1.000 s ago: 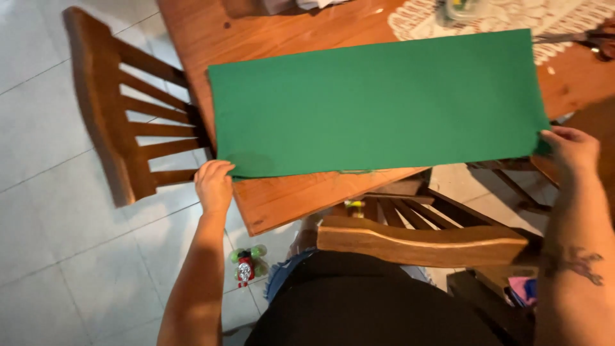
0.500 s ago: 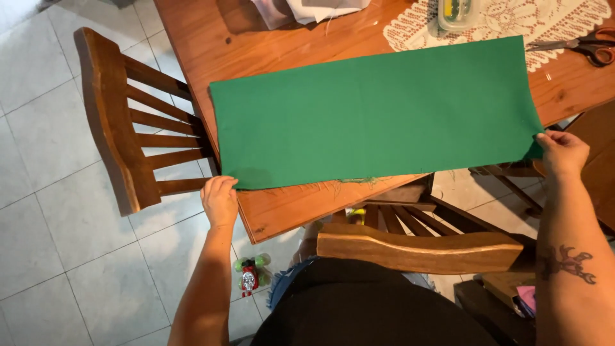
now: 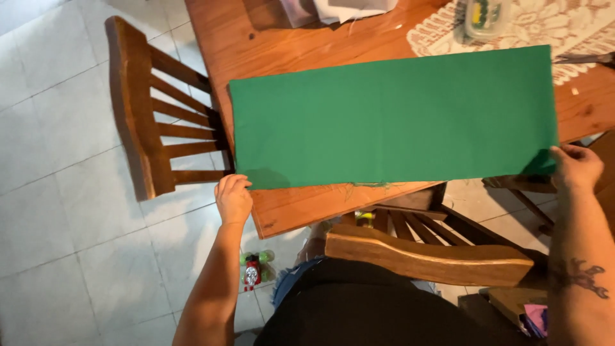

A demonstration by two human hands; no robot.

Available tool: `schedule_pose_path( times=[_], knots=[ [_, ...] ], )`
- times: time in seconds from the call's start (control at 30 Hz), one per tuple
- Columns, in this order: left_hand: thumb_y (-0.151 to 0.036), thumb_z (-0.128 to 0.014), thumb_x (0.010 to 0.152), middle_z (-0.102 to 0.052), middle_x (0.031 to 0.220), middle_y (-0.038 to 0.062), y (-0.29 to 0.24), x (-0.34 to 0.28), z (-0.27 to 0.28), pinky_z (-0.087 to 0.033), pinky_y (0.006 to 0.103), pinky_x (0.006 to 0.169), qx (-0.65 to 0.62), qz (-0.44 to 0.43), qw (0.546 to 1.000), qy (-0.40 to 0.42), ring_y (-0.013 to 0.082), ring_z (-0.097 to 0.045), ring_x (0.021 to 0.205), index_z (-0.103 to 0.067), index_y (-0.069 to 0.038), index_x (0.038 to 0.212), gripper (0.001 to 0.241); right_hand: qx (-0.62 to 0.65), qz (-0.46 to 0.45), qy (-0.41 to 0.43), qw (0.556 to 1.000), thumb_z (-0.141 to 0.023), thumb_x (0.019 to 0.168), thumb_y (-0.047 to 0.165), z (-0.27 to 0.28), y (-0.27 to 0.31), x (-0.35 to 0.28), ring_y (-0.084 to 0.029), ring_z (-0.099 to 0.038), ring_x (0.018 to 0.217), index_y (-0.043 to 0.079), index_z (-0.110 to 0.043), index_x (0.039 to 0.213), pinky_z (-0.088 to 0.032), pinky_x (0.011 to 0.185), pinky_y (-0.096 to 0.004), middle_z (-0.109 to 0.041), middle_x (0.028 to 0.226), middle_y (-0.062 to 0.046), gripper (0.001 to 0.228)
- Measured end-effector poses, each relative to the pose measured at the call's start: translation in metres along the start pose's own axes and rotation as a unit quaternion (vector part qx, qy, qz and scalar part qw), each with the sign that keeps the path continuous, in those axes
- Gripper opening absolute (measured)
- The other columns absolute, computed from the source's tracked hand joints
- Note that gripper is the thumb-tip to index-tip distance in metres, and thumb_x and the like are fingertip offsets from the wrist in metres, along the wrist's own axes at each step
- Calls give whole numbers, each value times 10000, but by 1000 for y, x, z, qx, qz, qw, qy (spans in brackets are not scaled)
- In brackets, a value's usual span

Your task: Unfolding a large piece of green fabric on a table and cutting it into smaller rectangular sections using scissors.

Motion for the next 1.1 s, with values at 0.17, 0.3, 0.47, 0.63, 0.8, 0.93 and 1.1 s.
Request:
schedule_pose_path(
  times=[0.17, 0.3, 0.47, 0.63, 0.8, 0.93, 1.1],
  knots=[
    [-106, -559, 822, -596, 1414, 54, -54, 30, -20, -461, 521, 1022, -21, 10, 999, 26, 315, -528, 1325, -704, -109, 1139, 349, 18, 72, 42, 996, -913, 908, 390, -24, -5, 14, -143, -617, 934, 121, -616, 1270, -516, 791, -297, -658, 1096, -48, 539],
    [-475, -426, 1040, -212, 1706, 95, -109, 37, -71, -120, 548, 1240, -2, 38, 968, 248, 314, -181, 1566, -294, -216, 1626, 654, 47, -29, 47, 997, -897, 851, 303, -11, 34, -34, -187, -610, 1050, 218, -461, 1213, -538, 807, -369, -594, 1252, -51, 573],
    [-559, -279, 1043, -58, 1728, 14, -92, 40, -90, -37, 534, 1261, 103, 44, 938, 329, 225, -44, 1585, -120, -238, 1646, 701, 42, -140, 140, 979, -857, 855, 233, 5, 60, -69, -256, -626, 819, 135, -575, 900, -606, 616, -498, -630, 963, -75, 302],
    [-620, -268, 1021, -2, 1731, -26, -45, 80, -95, -33, 544, 1255, 160, -27, 899, 406, 200, -15, 1587, -78, -264, 1649, 746, -1, -206, 215, 955, -816, 852, 99, 6, 81, -124, -419, -689, 905, -42, -665, 1170, -613, 708, -590, -697, 1115, -261, 379],
    [-775, -388, 893, -64, 1736, 32, 9, 131, -114, -184, 621, 1197, 250, -179, 891, 334, 221, -109, 1582, -117, -467, 1619, 834, -57, -213, 316, 923, -726, 920, 145, -28, 90, -211, -432, -707, 864, -93, -618, 1267, -613, 661, -500, -715, 1138, -326, 434],
    [-811, -360, 897, -11, 1754, 40, 31, 161, -115, -78, 668, 1243, 223, -162, 876, 397, 272, -71, 1605, -92, -545, 1603, 801, -117, -160, 336, 921, -878, 793, 257, -61, 48, -221, -441, -715, 849, -80, -728, 1207, -630, 692, -514, -708, 989, -367, 555],
    [-867, -519, 810, -25, 1731, 206, -9, 198, -74, -66, 720, 1209, 95, 77, 924, 363, 395, -29, 1598, -160, -281, 1668, 1099, -500, 534, -145, 666, -662, 1064, 319, -25, 180, -307, -214, -622, 501, 219, -669, 788, -514, 522, -352, -545, 569, -8, 294]
  ],
)
Point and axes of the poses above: each hand's wrist, its own x-axis towards the middle knuckle, its own z-axis out of the back of the hand, y = z × x, the point moved 8 cm from there along x, towards the middle knuckle
